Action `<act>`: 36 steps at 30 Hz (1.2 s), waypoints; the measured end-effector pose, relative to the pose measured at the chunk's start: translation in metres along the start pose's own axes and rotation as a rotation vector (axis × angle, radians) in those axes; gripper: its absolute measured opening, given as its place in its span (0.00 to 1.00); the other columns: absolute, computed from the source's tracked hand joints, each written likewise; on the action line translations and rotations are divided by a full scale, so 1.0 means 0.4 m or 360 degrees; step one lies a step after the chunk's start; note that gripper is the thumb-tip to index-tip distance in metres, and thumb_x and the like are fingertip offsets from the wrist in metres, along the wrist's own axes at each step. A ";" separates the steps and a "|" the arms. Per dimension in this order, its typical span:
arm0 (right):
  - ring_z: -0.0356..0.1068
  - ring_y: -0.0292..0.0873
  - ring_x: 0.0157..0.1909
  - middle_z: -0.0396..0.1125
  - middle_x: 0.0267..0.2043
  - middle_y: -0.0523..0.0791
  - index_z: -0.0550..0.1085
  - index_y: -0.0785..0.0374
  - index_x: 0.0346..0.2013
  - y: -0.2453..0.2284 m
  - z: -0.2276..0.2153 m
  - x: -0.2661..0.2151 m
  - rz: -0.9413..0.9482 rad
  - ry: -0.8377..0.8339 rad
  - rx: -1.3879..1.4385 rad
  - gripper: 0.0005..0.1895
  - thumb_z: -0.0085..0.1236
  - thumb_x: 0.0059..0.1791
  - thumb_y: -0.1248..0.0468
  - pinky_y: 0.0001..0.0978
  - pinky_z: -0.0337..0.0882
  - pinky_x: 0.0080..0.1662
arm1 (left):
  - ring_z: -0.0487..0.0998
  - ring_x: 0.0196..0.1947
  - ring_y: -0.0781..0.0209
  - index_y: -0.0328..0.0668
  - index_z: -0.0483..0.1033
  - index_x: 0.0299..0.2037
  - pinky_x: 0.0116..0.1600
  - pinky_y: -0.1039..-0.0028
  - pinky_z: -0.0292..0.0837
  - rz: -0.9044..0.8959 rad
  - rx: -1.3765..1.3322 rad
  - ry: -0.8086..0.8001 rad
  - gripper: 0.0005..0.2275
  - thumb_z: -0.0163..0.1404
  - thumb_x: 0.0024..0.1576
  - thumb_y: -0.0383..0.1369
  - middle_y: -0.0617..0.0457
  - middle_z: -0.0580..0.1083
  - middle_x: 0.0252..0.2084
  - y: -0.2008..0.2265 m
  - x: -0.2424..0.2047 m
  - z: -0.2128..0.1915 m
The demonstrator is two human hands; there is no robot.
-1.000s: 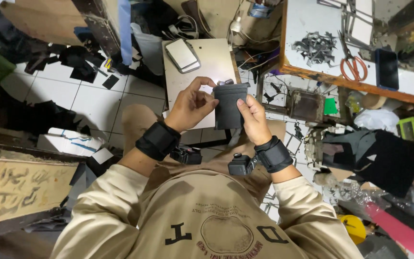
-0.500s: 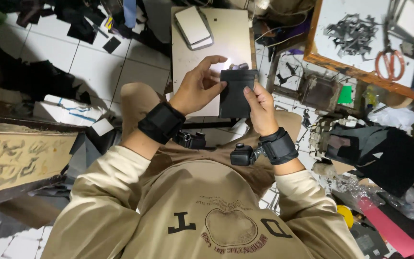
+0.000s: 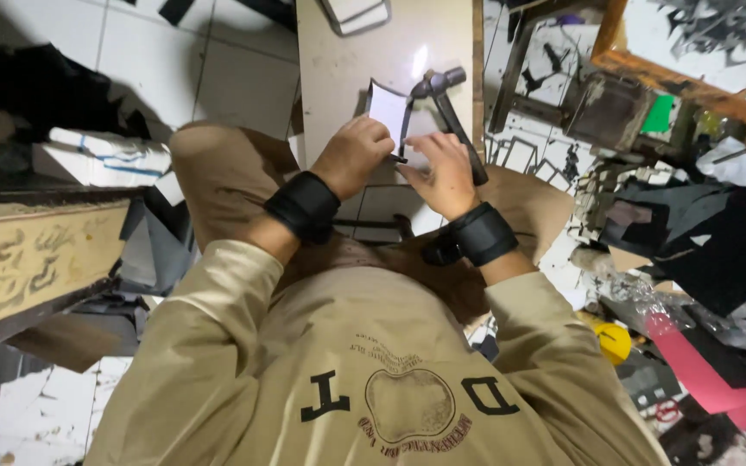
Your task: The person assembles and hammers the edges of a small leather wallet.
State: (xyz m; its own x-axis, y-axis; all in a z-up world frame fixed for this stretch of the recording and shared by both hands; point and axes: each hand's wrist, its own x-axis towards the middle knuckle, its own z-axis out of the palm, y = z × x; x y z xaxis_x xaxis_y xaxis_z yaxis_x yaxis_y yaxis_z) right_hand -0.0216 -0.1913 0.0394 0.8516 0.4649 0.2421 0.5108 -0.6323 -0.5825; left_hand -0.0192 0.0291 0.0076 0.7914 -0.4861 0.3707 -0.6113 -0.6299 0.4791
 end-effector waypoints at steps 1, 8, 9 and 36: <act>0.66 0.52 0.50 0.69 0.45 0.46 0.77 0.61 0.50 0.012 0.015 -0.008 0.0014 -0.0023 0.0006 0.20 0.69 0.44 0.64 0.44 0.64 0.51 | 0.74 0.48 0.48 0.40 0.74 0.38 0.58 0.58 0.69 -0.0019 -0.0018 -0.0009 0.07 0.56 0.51 0.22 0.49 0.72 0.42 -0.003 -0.005 0.005; 0.67 0.50 0.45 0.69 0.41 0.44 0.78 0.59 0.43 0.034 0.076 -0.028 -0.0170 -0.0009 -0.0137 0.10 0.67 0.48 0.66 0.42 0.65 0.47 | 0.71 0.53 0.46 0.37 0.73 0.36 0.60 0.59 0.68 -0.0175 -0.0285 -0.0059 0.09 0.61 0.49 0.24 0.47 0.70 0.47 -0.014 -0.013 0.008; 0.67 0.50 0.44 0.68 0.39 0.44 0.77 0.59 0.41 0.032 0.078 -0.023 -0.0229 0.0041 -0.0172 0.07 0.67 0.49 0.67 0.42 0.66 0.47 | 0.70 0.54 0.46 0.37 0.73 0.36 0.60 0.60 0.68 -0.0222 -0.0348 -0.0060 0.09 0.62 0.51 0.24 0.47 0.70 0.47 -0.018 -0.010 0.009; 0.69 0.53 0.40 0.67 0.33 0.48 0.71 0.62 0.31 0.056 0.110 0.037 -0.0126 -0.0466 -0.0605 0.07 0.61 0.46 0.65 0.46 0.68 0.41 | 0.70 0.53 0.48 0.40 0.73 0.28 0.55 0.62 0.70 -0.0491 -0.0320 0.0007 0.09 0.63 0.48 0.26 0.52 0.72 0.45 -0.021 0.005 0.054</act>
State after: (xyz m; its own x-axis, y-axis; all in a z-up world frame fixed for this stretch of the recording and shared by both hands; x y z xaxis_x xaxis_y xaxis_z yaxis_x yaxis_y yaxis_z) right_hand -0.0028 -0.1714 -0.0041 0.7672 0.6412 0.0140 0.6261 -0.7440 -0.2333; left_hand -0.0124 0.0205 -0.0128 0.9389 -0.2887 0.1876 -0.3320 -0.6147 0.7155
